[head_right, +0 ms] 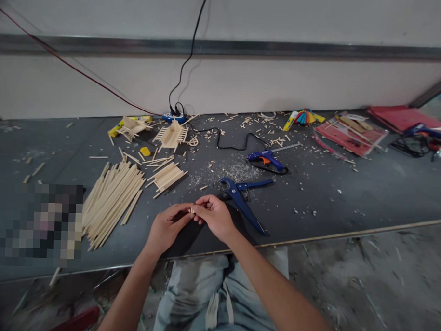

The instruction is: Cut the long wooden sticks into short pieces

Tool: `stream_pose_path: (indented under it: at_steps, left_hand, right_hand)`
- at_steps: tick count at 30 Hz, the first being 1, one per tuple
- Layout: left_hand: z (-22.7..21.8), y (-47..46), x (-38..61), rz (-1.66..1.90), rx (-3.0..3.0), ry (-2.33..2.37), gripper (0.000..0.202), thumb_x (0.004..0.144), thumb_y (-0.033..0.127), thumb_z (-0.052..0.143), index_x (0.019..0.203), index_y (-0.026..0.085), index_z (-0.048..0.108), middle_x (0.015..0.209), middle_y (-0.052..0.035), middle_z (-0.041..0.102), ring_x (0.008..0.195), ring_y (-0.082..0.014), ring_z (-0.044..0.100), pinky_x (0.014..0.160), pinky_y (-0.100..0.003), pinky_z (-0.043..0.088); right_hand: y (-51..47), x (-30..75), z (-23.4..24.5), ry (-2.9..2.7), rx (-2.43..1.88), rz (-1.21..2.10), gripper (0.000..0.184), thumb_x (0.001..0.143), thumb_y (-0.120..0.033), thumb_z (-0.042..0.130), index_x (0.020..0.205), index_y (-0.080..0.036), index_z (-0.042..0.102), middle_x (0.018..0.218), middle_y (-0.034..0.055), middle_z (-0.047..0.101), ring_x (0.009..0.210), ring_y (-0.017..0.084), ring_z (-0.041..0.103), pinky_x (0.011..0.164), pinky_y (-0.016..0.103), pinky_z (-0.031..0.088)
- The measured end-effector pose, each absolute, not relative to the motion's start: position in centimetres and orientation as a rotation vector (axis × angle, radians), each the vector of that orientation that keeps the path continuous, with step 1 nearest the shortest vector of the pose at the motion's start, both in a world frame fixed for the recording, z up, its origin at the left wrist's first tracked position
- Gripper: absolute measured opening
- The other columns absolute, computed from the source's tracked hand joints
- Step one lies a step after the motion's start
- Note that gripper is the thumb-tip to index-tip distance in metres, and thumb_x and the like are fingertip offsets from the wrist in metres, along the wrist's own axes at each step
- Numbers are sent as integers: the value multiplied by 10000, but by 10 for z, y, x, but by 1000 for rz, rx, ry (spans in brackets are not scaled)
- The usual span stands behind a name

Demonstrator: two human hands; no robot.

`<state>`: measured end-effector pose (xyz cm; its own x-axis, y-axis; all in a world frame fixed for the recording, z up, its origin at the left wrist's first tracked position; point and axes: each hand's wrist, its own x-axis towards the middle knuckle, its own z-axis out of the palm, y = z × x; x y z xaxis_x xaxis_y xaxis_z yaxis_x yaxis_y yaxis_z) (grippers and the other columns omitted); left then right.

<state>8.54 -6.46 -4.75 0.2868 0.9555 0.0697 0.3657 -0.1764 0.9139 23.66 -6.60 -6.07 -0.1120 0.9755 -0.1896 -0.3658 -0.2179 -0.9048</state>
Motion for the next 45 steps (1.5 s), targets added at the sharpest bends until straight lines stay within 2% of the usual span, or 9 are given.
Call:
stream_pose_path:
  at_steps: [20, 28, 35, 39, 41, 45]
  left_hand:
    - [-45, -64, 86, 844, 1843, 1229, 202, 803, 292, 518, 960, 219, 623, 909, -29, 666, 830, -156, 611, 768, -268, 468]
    - [-44, -65, 88, 839, 1841, 1284, 199, 804, 277, 513, 965, 212, 612, 882, -18, 660, 805, -139, 603, 738, -242, 462]
    - [-53, -62, 87, 1007, 1852, 1711, 297, 804, 321, 506, 1045, 166, 584, 842, -65, 632, 756, -175, 585, 711, -298, 452]
    - [-53, -63, 87, 1120, 1673, 1865, 511, 790, 349, 526, 1250, 165, 404, 833, -54, 632, 694, -166, 587, 653, -285, 458]
    - [-51, -64, 87, 1172, 1624, 1851, 480, 778, 356, 541, 1208, 169, 432, 835, -45, 631, 696, -156, 590, 649, -268, 462]
    - [-48, -68, 88, 1103, 1691, 1683, 245, 773, 369, 542, 923, 181, 587, 818, -31, 642, 733, -151, 601, 679, -253, 471]
  right_hand:
    - [-65, 237, -62, -881, -1040, 1555, 223, 650, -297, 687, 771, -185, 537, 573, -38, 581, 494, 93, 526, 453, 217, 409]
    - [-65, 233, -62, -904, -1090, 1506, 187, 680, -285, 654, 784, -178, 541, 584, -38, 570, 517, 90, 527, 461, 209, 412]
    - [-66, 232, -64, -917, -1132, 1454, 189, 673, -301, 648, 782, -189, 542, 592, -45, 540, 524, 100, 529, 454, 216, 412]
    - [-66, 232, -64, -927, -1137, 1447, 176, 681, -295, 640, 778, -191, 536, 593, -43, 535, 521, 101, 526, 446, 214, 411]
    - [-66, 232, -63, -926, -1139, 1443, 175, 683, -293, 638, 782, -192, 535, 593, -44, 533, 519, 98, 522, 444, 212, 412]
    - [-66, 232, -62, -918, -1136, 1449, 196, 677, -307, 643, 801, -194, 540, 614, -40, 541, 538, 103, 538, 447, 213, 420]
